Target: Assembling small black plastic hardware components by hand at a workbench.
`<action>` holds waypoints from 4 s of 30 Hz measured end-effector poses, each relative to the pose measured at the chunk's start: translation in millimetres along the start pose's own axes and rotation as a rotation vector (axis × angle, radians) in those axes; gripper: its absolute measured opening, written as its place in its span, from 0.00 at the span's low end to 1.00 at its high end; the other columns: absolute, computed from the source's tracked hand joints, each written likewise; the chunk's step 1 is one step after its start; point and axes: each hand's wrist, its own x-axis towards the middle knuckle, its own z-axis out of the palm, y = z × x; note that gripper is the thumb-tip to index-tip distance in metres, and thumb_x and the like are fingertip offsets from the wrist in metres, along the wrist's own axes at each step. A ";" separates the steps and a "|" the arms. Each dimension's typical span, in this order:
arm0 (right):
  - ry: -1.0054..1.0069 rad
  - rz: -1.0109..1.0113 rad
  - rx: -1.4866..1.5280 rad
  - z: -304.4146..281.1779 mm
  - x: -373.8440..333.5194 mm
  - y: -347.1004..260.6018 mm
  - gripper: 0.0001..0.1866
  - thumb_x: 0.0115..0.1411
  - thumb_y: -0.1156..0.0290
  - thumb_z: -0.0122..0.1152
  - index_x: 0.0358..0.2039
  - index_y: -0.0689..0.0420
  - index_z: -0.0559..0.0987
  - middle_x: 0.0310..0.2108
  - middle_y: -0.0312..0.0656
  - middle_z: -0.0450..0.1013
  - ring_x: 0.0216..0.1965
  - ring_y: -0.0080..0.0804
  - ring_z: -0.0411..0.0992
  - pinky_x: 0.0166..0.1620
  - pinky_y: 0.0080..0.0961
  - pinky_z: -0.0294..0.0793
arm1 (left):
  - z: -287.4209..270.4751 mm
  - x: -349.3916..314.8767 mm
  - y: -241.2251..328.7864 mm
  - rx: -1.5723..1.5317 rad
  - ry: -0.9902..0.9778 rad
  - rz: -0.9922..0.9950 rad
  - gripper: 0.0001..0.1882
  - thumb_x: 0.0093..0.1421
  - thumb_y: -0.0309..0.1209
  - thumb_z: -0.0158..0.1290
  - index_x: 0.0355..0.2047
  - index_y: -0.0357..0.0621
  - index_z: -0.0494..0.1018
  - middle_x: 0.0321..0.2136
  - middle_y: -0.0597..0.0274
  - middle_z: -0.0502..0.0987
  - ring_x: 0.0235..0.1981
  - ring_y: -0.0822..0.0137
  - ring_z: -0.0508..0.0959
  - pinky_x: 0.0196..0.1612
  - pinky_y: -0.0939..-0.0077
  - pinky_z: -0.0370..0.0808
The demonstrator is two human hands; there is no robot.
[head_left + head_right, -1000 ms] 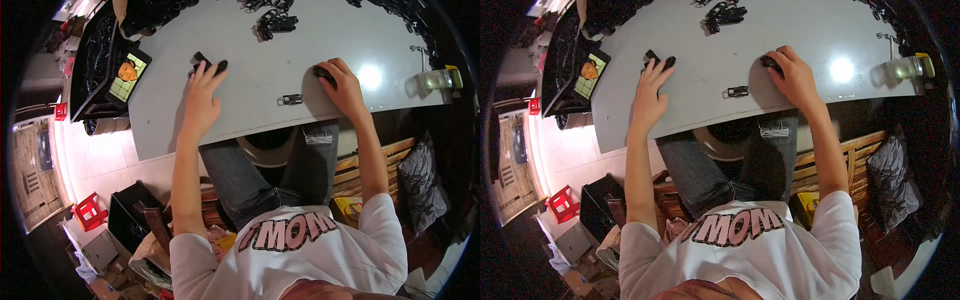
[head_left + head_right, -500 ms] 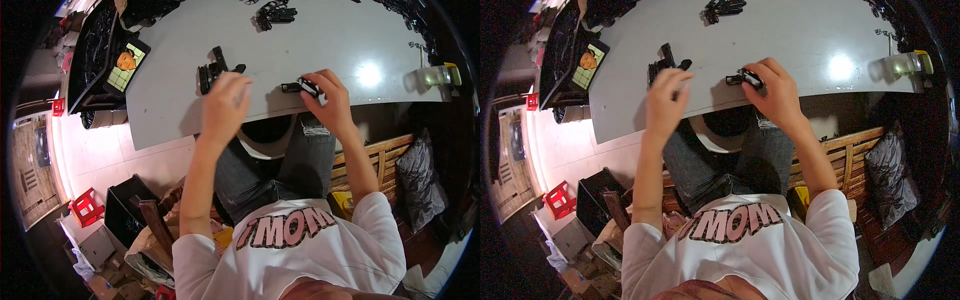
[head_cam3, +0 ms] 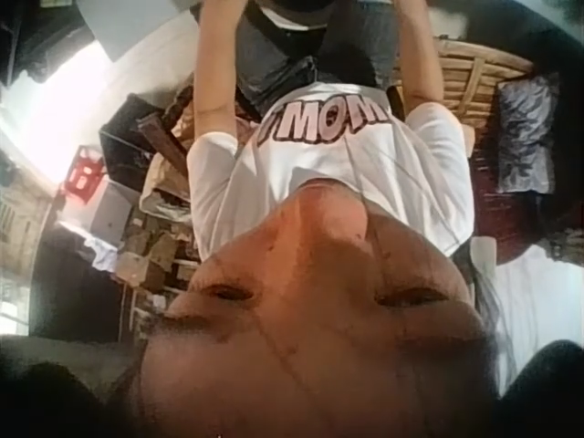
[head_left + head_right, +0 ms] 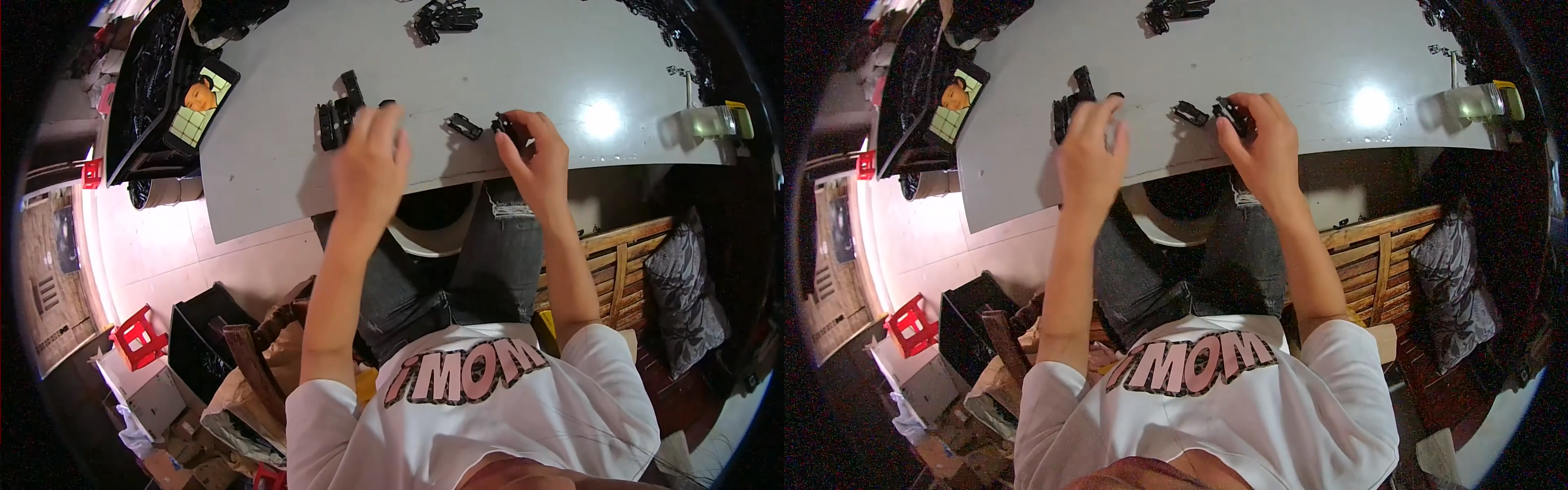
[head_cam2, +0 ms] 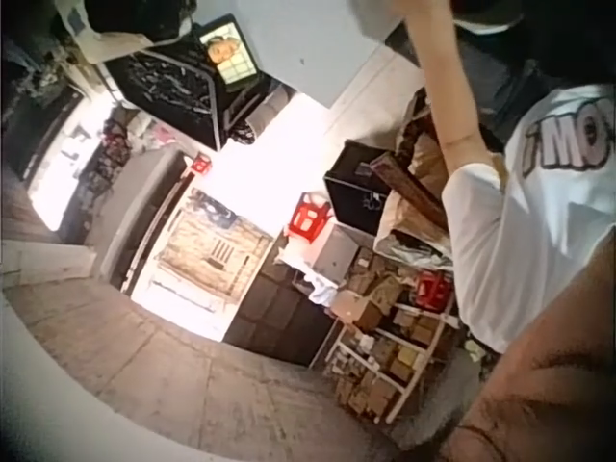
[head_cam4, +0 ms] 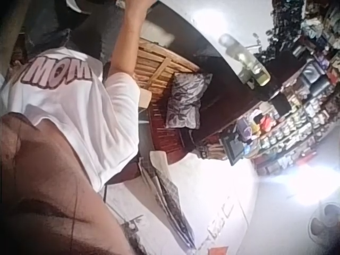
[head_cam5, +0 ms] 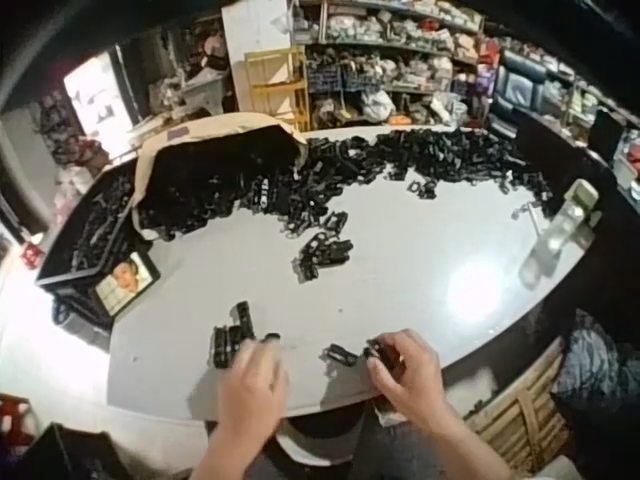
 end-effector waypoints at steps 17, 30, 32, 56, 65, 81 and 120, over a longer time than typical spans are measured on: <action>-0.074 -0.251 -0.555 32.6 14.1 -14.7 0.13 0.48 0.73 0.63 0.37 0.57 0.77 0.35 0.40 0.71 0.32 0.39 0.73 0.33 0.30 0.73 | -21.6 -9.3 -10.8 -0.455 -0.139 -0.275 0.11 0.51 0.23 0.55 0.36 0.43 0.74 0.24 0.67 0.75 0.22 0.79 0.68 0.29 0.83 0.67; -0.341 -0.354 -0.131 36.2 9.2 -40.1 0.16 0.44 0.77 0.62 0.37 0.58 0.78 0.33 0.43 0.69 0.33 0.40 0.71 0.36 0.30 0.73 | -9.7 -19.8 -13.4 -0.503 -0.246 -0.173 0.18 0.51 0.24 0.54 0.44 0.40 0.73 0.33 0.52 0.79 0.31 0.64 0.77 0.38 0.74 0.72; -0.325 -0.397 -0.182 35.1 6.3 -45.7 0.18 0.43 0.79 0.63 0.38 0.59 0.78 0.34 0.42 0.68 0.33 0.37 0.71 0.34 0.28 0.72 | -5.8 -22.7 -13.7 -0.501 -0.196 -0.118 0.19 0.51 0.24 0.54 0.45 0.39 0.73 0.34 0.51 0.79 0.33 0.62 0.79 0.39 0.74 0.73; -0.297 -0.313 -0.124 22.6 -3.5 -45.2 0.16 0.45 0.78 0.66 0.38 0.62 0.77 0.33 0.43 0.68 0.31 0.34 0.69 0.32 0.25 0.69 | -1.7 -25.4 -0.9 -0.697 -0.187 -0.232 0.19 0.52 0.25 0.56 0.46 0.41 0.72 0.33 0.52 0.78 0.29 0.65 0.77 0.36 0.75 0.72; -0.697 -0.056 0.239 20.7 22.8 -26.8 0.13 0.53 0.67 0.66 0.30 0.63 0.75 0.24 0.35 0.69 0.28 0.18 0.66 0.30 0.19 0.65 | -12.3 -34.8 -12.3 -0.922 -0.216 -0.235 0.14 0.56 0.25 0.54 0.43 0.39 0.73 0.35 0.61 0.78 0.32 0.73 0.75 0.37 0.79 0.71; -0.072 -0.296 -0.129 66.7 103.7 16.9 0.13 0.50 0.72 0.64 0.36 0.61 0.76 0.29 0.42 0.73 0.25 0.29 0.71 0.31 0.23 0.72 | 0.2 -28.4 -21.9 -1.002 -0.063 -0.383 0.09 0.55 0.21 0.51 0.38 0.38 0.69 0.26 0.67 0.70 0.21 0.79 0.70 0.29 0.79 0.70; -0.187 -0.384 -0.314 -22.9 79.3 13.7 0.16 0.53 0.85 0.51 0.42 0.56 0.76 0.36 0.40 0.69 0.26 0.29 0.68 0.28 0.21 0.66 | -8.8 10.2 1.6 -0.184 -0.279 -0.228 0.22 0.49 0.33 0.61 0.46 0.49 0.71 0.26 0.60 0.75 0.28 0.57 0.77 0.31 0.65 0.72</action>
